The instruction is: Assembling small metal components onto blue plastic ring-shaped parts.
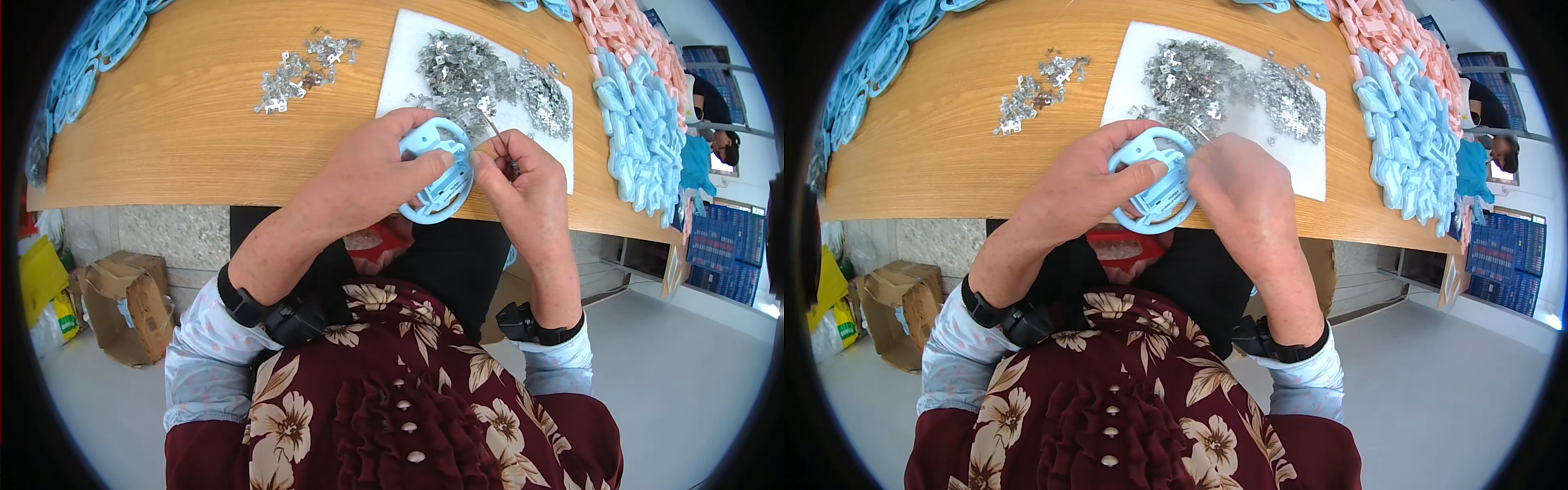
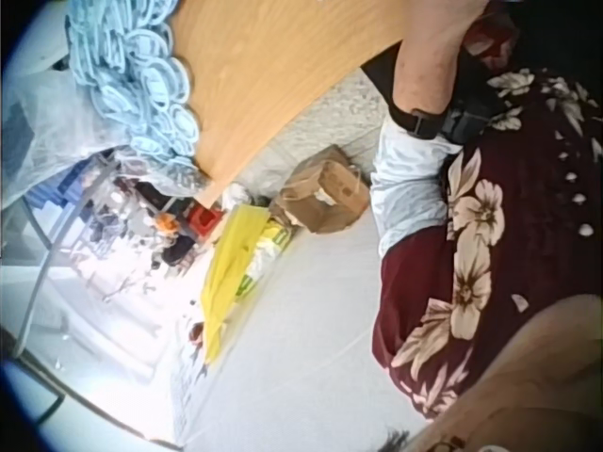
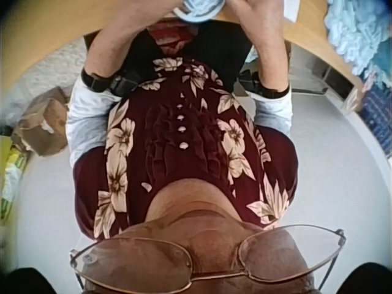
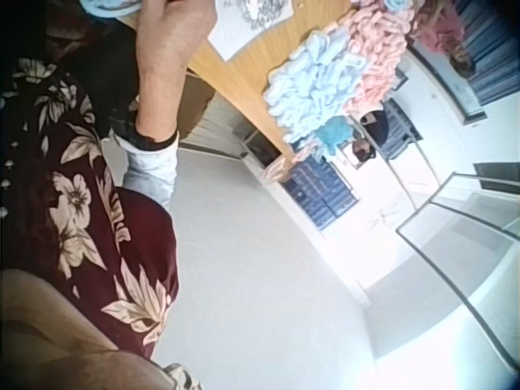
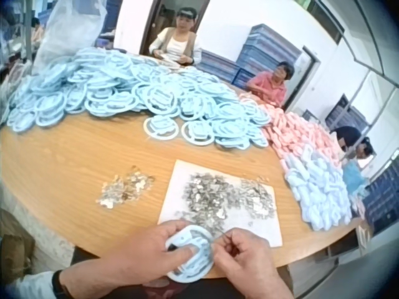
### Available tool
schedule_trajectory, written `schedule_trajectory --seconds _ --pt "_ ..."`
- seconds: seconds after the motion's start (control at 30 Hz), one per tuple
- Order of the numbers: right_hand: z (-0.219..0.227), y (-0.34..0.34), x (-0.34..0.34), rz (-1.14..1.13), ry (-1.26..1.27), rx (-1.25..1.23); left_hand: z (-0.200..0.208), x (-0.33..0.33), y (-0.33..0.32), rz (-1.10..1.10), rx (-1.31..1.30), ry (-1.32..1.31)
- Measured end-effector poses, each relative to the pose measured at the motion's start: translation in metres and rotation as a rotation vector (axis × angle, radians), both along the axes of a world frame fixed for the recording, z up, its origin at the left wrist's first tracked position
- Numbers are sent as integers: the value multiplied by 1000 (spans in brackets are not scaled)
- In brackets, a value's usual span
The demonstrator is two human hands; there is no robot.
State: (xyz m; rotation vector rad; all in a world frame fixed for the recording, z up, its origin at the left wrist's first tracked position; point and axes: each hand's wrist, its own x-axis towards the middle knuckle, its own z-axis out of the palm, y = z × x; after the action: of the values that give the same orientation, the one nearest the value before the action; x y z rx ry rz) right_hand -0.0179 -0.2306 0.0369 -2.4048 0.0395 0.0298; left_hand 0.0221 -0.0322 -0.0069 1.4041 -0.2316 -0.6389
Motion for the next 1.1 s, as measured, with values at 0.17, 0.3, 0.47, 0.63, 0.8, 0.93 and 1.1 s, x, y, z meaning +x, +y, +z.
schedule_trajectory --seconds 0.17,0.3,0.47,0.63,0.8,0.93,1.1 --pt "-1 15 -4 84 -231 -338 4 -2 0 -17 -45 -20" --pt "-5 29 -11 154 -402 -633 4 -2 2 -37 3 -11" --pt "-3 26 -30 214 -268 -568 -2 -3 1 -12 -18 -21" --pt "4 19 -34 157 -134 -390 -3 -1 2 -44 -34 -23" --pt "5 1 -34 64 -94 -315 -2 0 2 -49 -40 7" --pt "4 4 -36 123 -146 -523 -6 0 2 -52 -44 10" --pt "2 7 -37 137 -151 -572 -7 1 2 -64 -2 -23"
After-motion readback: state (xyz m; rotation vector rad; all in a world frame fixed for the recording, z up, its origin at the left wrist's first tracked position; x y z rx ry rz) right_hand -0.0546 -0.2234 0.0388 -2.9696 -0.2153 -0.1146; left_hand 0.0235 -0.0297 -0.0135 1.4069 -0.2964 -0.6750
